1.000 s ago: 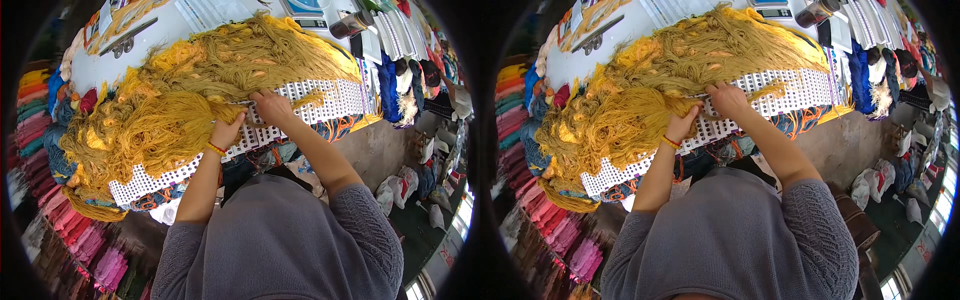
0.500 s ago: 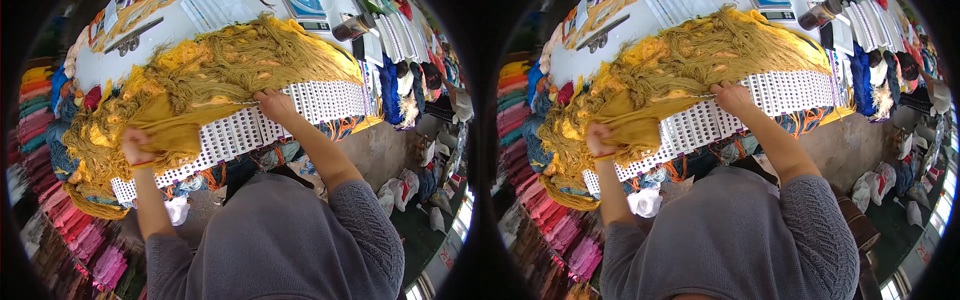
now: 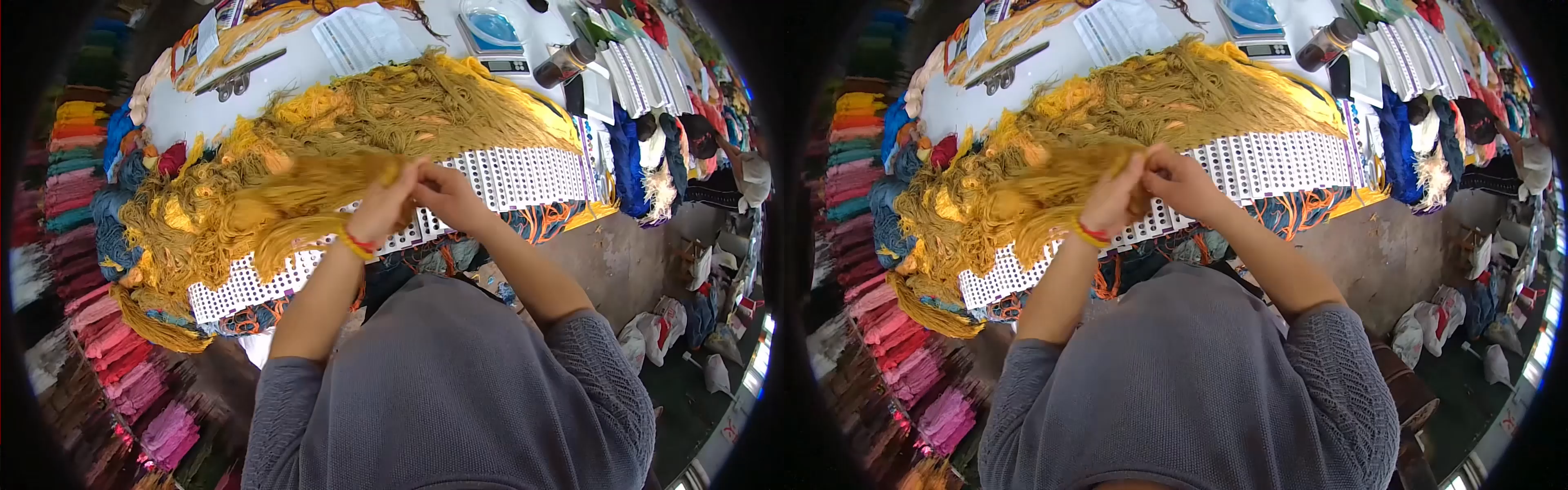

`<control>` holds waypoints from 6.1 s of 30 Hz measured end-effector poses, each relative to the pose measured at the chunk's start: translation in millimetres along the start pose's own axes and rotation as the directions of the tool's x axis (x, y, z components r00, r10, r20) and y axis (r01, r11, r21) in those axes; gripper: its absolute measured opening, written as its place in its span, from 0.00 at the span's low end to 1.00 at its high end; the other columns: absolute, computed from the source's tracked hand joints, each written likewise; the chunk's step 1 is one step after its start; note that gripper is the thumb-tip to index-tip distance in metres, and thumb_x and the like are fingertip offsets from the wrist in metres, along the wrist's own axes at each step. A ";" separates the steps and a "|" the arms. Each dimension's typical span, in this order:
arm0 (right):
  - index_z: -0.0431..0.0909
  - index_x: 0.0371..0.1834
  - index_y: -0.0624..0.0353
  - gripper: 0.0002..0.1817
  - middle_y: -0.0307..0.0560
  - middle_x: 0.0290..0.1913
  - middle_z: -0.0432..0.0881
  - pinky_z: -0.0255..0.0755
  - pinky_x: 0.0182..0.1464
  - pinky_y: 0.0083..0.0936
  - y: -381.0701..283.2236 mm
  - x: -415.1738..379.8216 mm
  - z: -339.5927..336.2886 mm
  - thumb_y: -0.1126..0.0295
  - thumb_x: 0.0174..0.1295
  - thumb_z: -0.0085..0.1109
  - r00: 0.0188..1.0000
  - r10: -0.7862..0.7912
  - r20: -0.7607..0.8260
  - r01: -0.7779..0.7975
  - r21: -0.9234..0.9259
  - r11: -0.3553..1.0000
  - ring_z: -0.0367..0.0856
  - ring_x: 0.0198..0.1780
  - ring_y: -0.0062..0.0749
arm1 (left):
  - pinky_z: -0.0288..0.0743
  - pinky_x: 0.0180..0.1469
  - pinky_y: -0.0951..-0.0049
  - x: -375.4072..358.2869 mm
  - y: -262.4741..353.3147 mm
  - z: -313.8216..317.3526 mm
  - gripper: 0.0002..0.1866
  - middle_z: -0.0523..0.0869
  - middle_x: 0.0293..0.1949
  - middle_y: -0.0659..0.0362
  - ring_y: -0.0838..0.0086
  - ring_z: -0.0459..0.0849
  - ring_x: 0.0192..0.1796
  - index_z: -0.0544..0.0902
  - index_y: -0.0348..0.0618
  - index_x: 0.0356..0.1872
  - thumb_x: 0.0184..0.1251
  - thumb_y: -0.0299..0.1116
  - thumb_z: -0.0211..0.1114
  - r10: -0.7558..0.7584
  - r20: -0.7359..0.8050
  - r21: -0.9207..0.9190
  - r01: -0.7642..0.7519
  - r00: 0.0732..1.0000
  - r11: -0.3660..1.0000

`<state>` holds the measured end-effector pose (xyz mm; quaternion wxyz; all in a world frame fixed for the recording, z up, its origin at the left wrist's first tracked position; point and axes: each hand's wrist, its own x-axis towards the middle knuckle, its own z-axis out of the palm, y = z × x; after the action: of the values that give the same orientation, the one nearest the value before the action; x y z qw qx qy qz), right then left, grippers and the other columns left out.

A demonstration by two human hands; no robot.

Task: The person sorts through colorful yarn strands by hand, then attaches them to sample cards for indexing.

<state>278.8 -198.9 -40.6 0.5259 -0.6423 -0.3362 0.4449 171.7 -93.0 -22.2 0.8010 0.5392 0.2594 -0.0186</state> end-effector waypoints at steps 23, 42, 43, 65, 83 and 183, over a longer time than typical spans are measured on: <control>0.70 0.31 0.61 0.02 0.34 0.24 0.72 0.64 0.26 0.12 -48.6 -52.3 -35.6 0.74 0.58 0.51 0.998 -0.022 0.053 0.008 0.246 0.969 0.69 0.23 0.13 | 0.73 0.41 0.76 -42.8 30.8 70.9 0.14 0.80 0.39 0.58 0.78 0.78 0.37 0.75 0.33 0.46 0.58 0.23 0.58 0.242 -0.347 -0.302 -0.352 0.906 0.886; 0.71 0.33 0.61 0.04 0.36 0.23 0.72 0.63 0.23 0.14 -62.5 -55.4 -28.0 0.75 0.56 0.50 0.972 0.109 0.209 -0.197 0.471 0.860 0.67 0.20 0.15 | 0.72 0.35 0.79 -57.6 25.6 66.8 0.12 0.80 0.31 0.59 0.78 0.78 0.32 0.76 0.34 0.45 0.59 0.23 0.57 0.257 -0.387 -0.366 -0.403 0.886 0.839; 0.71 0.33 0.61 0.04 0.36 0.23 0.72 0.63 0.23 0.14 -62.0 -55.0 -27.4 0.75 0.56 0.50 0.972 0.109 0.209 -0.198 0.471 0.860 0.67 0.20 0.15 | 0.72 0.35 0.79 -57.4 25.3 66.7 0.12 0.80 0.31 0.59 0.78 0.78 0.32 0.76 0.34 0.45 0.59 0.23 0.57 0.257 -0.387 -0.366 -0.403 0.886 0.839; 0.73 0.34 0.57 0.09 0.33 0.13 0.59 0.48 0.15 0.15 -52.7 -47.7 -43.3 0.64 0.57 0.49 0.837 -0.121 0.534 -0.468 0.813 0.346 0.55 0.12 0.17 | 0.76 0.37 0.74 -56.7 19.2 62.7 0.13 0.81 0.36 0.55 0.73 0.80 0.36 0.75 0.34 0.43 0.64 0.33 0.53 0.091 -0.308 -0.446 -0.228 0.947 0.866; 0.74 0.34 0.65 0.05 0.39 0.28 0.77 0.68 0.32 0.13 -47.6 -55.0 -23.6 0.74 0.58 0.53 0.995 0.006 0.104 -0.043 0.351 0.935 0.73 0.29 0.15 | 0.75 0.41 0.71 -54.9 20.8 71.1 0.18 0.78 0.44 0.54 0.72 0.78 0.42 0.73 0.32 0.48 0.67 0.37 0.48 0.140 -0.329 -0.457 -0.287 0.934 0.842; 0.69 0.27 0.61 0.06 0.43 0.25 0.74 0.70 0.28 0.16 64.6 17.3 -204.7 0.74 0.60 0.46 0.906 0.365 -0.216 0.027 0.889 0.457 0.71 0.25 0.24 | 0.54 0.20 0.79 -129.7 -21.7 -296.9 0.14 0.60 0.14 0.69 0.80 0.56 0.15 0.64 0.48 0.21 0.68 0.34 0.42 0.020 -0.826 -0.328 -0.509 0.563 0.796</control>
<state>472.4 -274.7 -96.9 0.7849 -0.3851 0.1139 0.4718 -64.7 124.9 -68.5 0.7109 0.2792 0.4904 0.4197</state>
